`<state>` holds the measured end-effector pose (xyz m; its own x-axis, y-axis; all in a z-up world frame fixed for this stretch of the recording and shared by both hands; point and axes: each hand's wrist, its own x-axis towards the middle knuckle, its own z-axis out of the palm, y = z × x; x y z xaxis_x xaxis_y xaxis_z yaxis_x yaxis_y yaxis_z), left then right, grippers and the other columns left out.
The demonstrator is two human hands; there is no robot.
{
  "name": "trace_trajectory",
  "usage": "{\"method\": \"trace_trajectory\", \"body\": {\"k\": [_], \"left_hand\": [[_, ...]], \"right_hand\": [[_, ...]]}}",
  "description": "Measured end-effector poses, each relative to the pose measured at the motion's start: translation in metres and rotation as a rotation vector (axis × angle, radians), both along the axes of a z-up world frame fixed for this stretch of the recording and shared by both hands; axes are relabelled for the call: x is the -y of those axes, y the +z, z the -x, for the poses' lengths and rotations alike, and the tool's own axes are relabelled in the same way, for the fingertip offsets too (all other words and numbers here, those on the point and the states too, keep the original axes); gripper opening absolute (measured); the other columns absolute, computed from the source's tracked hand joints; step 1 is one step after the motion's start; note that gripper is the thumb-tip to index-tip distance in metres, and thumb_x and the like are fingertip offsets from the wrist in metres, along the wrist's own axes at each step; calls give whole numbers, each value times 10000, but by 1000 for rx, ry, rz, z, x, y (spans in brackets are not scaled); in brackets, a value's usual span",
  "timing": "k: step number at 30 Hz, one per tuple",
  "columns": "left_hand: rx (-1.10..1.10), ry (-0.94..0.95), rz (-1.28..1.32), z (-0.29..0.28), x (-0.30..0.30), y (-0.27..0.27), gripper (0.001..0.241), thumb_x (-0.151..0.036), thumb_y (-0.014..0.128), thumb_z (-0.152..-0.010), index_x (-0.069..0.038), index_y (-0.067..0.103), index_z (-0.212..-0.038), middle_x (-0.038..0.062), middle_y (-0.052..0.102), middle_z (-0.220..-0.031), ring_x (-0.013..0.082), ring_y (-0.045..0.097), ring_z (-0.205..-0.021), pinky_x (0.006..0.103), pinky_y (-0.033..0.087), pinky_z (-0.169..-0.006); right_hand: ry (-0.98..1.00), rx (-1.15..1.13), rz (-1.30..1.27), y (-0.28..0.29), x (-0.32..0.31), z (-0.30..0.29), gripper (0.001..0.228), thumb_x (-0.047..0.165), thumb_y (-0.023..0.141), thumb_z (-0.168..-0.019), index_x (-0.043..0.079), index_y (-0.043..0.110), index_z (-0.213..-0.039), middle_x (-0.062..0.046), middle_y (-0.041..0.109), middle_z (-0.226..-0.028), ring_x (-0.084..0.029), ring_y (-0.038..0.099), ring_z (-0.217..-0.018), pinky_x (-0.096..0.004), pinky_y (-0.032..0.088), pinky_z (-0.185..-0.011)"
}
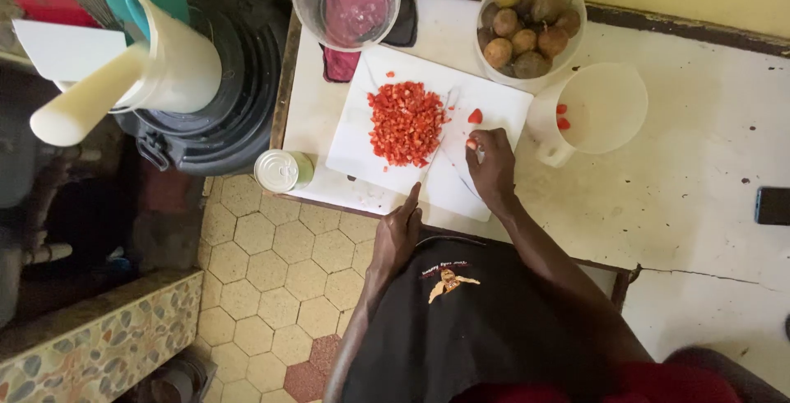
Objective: Chopping small tomatoes on a cutting board with a knife
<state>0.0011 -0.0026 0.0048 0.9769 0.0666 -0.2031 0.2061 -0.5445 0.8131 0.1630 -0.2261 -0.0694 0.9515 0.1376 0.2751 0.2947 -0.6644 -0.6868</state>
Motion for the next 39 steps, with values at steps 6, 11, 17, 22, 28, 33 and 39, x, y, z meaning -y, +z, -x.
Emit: {"method": "trace_trajectory", "body": {"k": [6,11,17,22,28,33,39], "left_hand": [[-97,102,272,1,12,-27,611,-170,597,-1150,-167,540,-1759,158,874,-857,300,826,-689,456,671,-668],[-153,135,614,0,25,-32,571,-248,477,-1235,-31,459,-1762,175,855,-894,192,776,-645,309,648,-532],[-89,215,654,-6,40,-54,512,-198,507,-1243,11,526,-1711,209,813,-1062,212,777,-710,343,686,-556],[-32,241,660,-14,48,-68,512,-166,525,-1245,-23,514,-1736,187,791,-1034,243,800,-771,358,712,-611],[-47,265,474,-23,49,-99,543,3,583,-1172,-88,591,-1708,235,828,-1063,267,815,-785,369,739,-619],[-55,274,284,-29,51,-87,510,-25,637,-1137,-223,737,-1596,238,809,-979,290,807,-790,432,679,-661],[-94,251,208,-35,52,-107,514,-50,658,-1128,-225,722,-1607,221,805,-924,285,812,-741,465,665,-676]], "right_hand": [[115,-98,104,9,22,3,488,235,910,-1016,115,775,-1469,-149,678,-1331,-399,752,-1157,-515,627,-1018],[301,-68,87,-23,27,-11,346,234,743,-1139,271,816,-1475,-55,700,-1413,-301,726,-1290,-431,573,-1098],[249,-18,37,-19,23,-12,239,347,804,-1129,177,874,-1282,-36,755,-1184,-270,806,-1062,-377,649,-948],[131,-14,-50,-15,22,0,200,256,897,-1088,142,897,-1253,-38,773,-1099,-270,832,-953,-366,675,-863],[128,-16,-99,-20,22,3,201,204,846,-1113,102,890,-1280,-89,780,-1157,-316,817,-1114,-420,651,-1002],[106,17,-173,-14,18,6,199,159,838,-1114,58,890,-1278,-120,765,-1132,-357,817,-1092,-435,671,-969],[105,32,-230,-12,17,5,199,152,828,-1127,56,885,-1292,-129,755,-1109,-364,808,-1086,-443,672,-951]]}}
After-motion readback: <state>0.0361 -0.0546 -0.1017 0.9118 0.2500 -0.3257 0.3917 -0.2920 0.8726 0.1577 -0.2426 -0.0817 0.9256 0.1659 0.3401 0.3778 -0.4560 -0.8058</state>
